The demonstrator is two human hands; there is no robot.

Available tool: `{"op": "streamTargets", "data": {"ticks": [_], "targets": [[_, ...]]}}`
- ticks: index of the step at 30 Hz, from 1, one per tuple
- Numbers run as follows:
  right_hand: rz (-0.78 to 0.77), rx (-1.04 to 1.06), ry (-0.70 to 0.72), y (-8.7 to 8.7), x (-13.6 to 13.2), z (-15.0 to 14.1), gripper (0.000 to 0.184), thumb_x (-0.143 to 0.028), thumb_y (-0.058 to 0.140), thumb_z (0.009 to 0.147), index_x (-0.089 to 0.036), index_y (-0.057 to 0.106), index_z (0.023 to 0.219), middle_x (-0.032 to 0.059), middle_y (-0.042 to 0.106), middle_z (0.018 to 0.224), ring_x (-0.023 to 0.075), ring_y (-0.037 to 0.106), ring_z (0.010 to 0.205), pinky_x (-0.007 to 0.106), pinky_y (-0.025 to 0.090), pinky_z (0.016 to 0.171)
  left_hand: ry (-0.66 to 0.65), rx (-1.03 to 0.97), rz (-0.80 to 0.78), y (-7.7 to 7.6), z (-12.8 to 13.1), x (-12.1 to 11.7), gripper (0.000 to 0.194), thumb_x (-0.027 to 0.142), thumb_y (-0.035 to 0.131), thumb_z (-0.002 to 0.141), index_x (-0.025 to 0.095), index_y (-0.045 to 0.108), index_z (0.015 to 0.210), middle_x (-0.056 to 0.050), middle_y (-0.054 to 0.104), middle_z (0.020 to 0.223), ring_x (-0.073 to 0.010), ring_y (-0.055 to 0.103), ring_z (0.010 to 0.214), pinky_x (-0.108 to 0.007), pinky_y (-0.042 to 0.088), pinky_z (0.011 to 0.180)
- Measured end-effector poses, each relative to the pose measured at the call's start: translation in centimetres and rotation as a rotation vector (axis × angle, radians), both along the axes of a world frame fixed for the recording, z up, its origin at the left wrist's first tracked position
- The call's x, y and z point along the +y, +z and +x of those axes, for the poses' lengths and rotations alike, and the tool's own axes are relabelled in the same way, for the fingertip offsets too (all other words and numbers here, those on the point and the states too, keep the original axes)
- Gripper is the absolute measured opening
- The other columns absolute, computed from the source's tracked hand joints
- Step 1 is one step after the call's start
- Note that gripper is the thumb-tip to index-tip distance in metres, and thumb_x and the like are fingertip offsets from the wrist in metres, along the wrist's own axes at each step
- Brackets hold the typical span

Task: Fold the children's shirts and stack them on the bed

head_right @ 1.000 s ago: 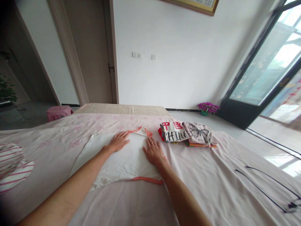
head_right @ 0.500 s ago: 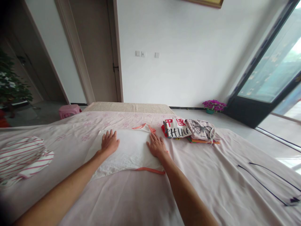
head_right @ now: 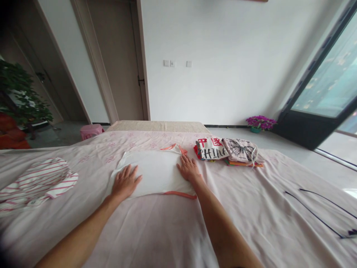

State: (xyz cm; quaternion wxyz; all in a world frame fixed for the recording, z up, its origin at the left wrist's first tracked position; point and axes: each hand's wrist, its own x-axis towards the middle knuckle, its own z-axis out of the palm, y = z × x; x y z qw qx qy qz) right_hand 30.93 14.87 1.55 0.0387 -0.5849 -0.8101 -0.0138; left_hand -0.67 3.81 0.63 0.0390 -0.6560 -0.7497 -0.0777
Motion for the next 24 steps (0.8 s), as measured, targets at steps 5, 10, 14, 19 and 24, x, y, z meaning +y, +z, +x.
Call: {"op": "streamTargets", "data": {"ticks": [5,10,14,19,24], "targets": [[-0.012,-0.011,-0.002,0.1,0.0,0.1,0.065,-0.049,0.021,0.1,-0.014,0.025,0.155,0.0103,0.018,0.162,0.0234,0.018,0.149,0.048,0.015,0.118,0.224,0.084,-0.003,0.0,-5.6,-3.2,0.068,0.057,0.029,0.095,0.021,0.036,0.151,-0.018,0.034,0.157,-0.0355,0.032,0.143,-0.057,0.024,0.112],[-0.018,-0.026,-0.055,1.6,-0.5,-1.4,0.062,-0.046,0.027,0.1,-0.013,0.03,0.153,0.0117,0.02,0.162,0.0251,0.016,0.149,0.052,0.008,0.119,0.226,0.159,0.152,1.0,-4.4,-4.3,0.059,0.041,0.037,0.095,0.014,0.043,0.147,-0.02,0.032,0.157,-0.0364,0.023,0.146,-0.056,0.014,0.116],[0.115,0.059,0.047,2.5,-3.2,-7.0,0.061,-0.046,0.028,0.101,-0.014,0.032,0.152,0.0114,0.02,0.162,0.0251,0.009,0.15,0.05,0.003,0.12,0.056,0.137,0.171,1.9,-1.4,-3.0,0.055,0.034,0.036,0.096,0.011,0.046,0.145,-0.018,0.035,0.156,-0.0322,0.024,0.147,-0.049,0.018,0.118],[-0.006,0.185,0.276,0.9,-7.6,-14.1,0.066,-0.052,0.024,0.101,-0.017,0.023,0.156,0.0089,0.018,0.162,0.0247,0.014,0.15,0.046,0.014,0.12,-0.102,0.045,0.064,1.0,1.4,-1.4,0.056,0.038,0.032,0.098,0.013,0.043,0.147,-0.017,0.036,0.156,-0.0319,0.032,0.144,-0.047,0.028,0.115],[-0.032,0.108,0.266,0.1,-7.4,-10.9,0.068,-0.055,0.023,0.1,-0.016,0.025,0.155,0.0094,0.02,0.162,0.0259,0.017,0.149,0.047,0.014,0.12,-0.052,0.105,0.044,-0.1,-0.3,-1.8,0.061,0.049,0.035,0.096,0.019,0.04,0.149,-0.018,0.035,0.156,-0.035,0.03,0.144,-0.051,0.023,0.115]]}}
